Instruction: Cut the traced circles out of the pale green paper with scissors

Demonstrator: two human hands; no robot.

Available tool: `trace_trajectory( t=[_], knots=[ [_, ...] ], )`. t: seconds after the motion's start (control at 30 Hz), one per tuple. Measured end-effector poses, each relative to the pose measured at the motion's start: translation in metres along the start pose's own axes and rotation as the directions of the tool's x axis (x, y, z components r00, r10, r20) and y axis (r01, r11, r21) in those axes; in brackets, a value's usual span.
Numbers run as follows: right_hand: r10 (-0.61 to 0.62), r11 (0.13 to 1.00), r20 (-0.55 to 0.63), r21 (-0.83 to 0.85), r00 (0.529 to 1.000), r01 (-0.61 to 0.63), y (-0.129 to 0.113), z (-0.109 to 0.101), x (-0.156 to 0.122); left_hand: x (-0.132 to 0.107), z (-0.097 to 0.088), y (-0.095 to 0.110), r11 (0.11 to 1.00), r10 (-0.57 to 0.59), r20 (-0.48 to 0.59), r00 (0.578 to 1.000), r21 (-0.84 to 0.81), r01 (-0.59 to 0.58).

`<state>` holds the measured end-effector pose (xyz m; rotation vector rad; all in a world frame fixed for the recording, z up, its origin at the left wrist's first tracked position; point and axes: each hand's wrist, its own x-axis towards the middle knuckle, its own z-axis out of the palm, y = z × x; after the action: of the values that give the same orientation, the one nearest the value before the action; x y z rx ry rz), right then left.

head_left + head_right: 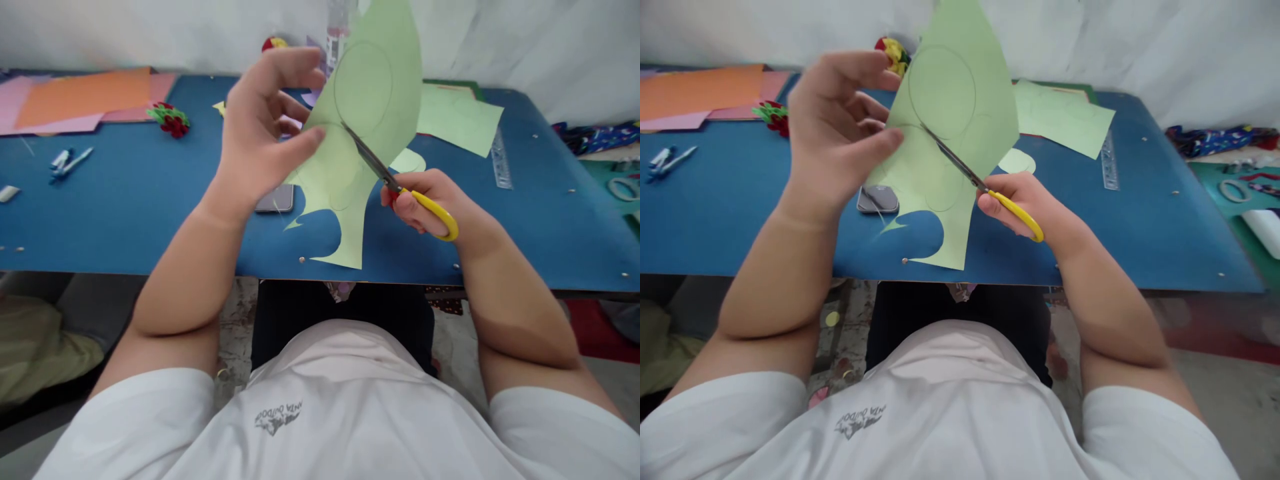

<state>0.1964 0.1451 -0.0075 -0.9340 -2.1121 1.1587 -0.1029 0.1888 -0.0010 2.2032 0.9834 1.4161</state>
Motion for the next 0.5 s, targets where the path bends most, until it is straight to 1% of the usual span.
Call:
trace_trajectory(
  t=[0.03, 0.07, 0.17, 0.23, 0.33, 0.43, 0.5],
  knots=[
    [0.005, 1.000, -0.025, -0.011, 1.000, -0.005, 0.001, 0.001, 0.000, -0.001, 0.007, 0.011, 0.998, -0.021, -0.035, 0.999, 0.057, 0.023],
    [-0.001, 1.000, -0.056, -0.020, 0.998, -0.001, 0.002, 0.002, 0.001, -0.002, 0.015, 0.022, 0.996, -0.022, -0.046, 0.999, 0.087, 0.026],
    [-0.046, 0.999, -0.145, -0.034, 0.988, 0.042, 0.004, 0.008, 0.006, -0.005, 0.032, 0.049, 0.993, -0.031, -0.029, 0.999, 0.117, 0.034],
    [-0.048, 0.999, -0.183, -0.029, 0.982, 0.043, 0.005, 0.012, 0.009, -0.006, 0.038, 0.059, 0.991, -0.062, -0.006, 0.998, 0.114, 0.062],
    [-0.022, 1.000, -0.238, -0.009, 0.971, 0.020, 0.009, 0.015, 0.012, -0.010, 0.039, 0.058, 0.987, -0.130, 0.026, 0.991, 0.102, 0.127],
    [0.004, 1.000, -0.291, 0.020, 0.957, 0.002, 0.014, 0.015, 0.012, -0.014, 0.032, 0.044, 0.972, -0.210, 0.045, 0.977, 0.116, 0.203],
    [0.005, 0.999, -0.307, 0.032, 0.952, 0.005, 0.016, 0.015, 0.012, -0.014, 0.026, 0.032, 0.951, -0.285, 0.044, 0.958, 0.136, 0.277]
  ],
)
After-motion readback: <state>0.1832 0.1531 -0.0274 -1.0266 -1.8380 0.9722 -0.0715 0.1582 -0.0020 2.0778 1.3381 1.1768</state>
